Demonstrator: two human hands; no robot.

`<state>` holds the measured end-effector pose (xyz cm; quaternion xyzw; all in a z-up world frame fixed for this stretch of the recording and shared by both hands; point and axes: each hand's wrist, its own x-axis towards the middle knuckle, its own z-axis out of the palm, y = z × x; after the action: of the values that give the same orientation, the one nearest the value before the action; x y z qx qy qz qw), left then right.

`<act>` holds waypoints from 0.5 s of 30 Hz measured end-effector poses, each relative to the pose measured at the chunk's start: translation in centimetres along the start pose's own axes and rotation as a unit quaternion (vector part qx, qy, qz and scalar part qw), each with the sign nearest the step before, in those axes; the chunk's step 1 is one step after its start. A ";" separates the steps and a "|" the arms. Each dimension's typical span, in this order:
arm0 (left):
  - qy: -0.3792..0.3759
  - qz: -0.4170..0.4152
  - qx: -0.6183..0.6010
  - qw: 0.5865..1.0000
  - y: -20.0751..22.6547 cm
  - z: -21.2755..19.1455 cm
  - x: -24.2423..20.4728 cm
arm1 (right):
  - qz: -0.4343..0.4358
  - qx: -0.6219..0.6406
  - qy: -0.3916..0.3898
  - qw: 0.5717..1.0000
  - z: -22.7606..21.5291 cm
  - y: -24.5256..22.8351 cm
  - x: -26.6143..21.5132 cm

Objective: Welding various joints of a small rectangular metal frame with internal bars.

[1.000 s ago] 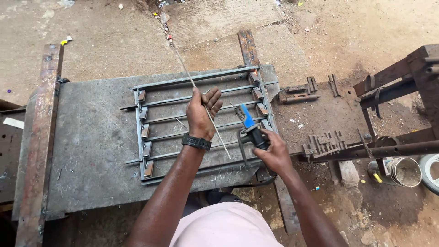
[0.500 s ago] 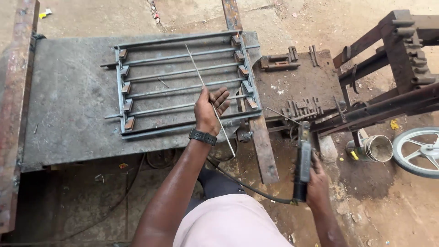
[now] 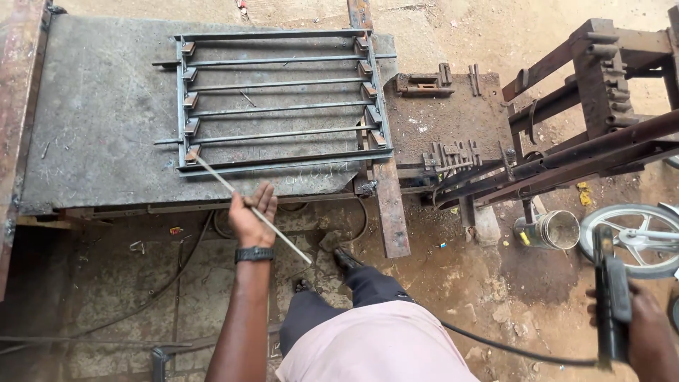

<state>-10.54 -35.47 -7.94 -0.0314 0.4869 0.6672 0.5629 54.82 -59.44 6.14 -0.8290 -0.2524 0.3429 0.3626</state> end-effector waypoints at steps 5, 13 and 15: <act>0.037 0.010 -0.040 0.998 -3.1 -4.9 -1.5 | -0.117 0.052 -0.138 0.982 4.6 -5.1 11.6; 0.107 0.096 -0.136 0.980 -7.7 -14.8 -1.8 | -0.235 -0.236 -0.274 0.902 21.8 -20.4 20.3; 0.148 0.137 -0.179 0.963 -9.2 -17.7 -5.2 | -0.246 -0.297 -0.306 0.870 24.2 -22.4 20.9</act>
<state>-10.41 -52.33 -19.82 -0.1630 0.4370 0.8018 0.3735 46.14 -21.44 3.26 -0.6623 -0.6363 0.3883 0.0765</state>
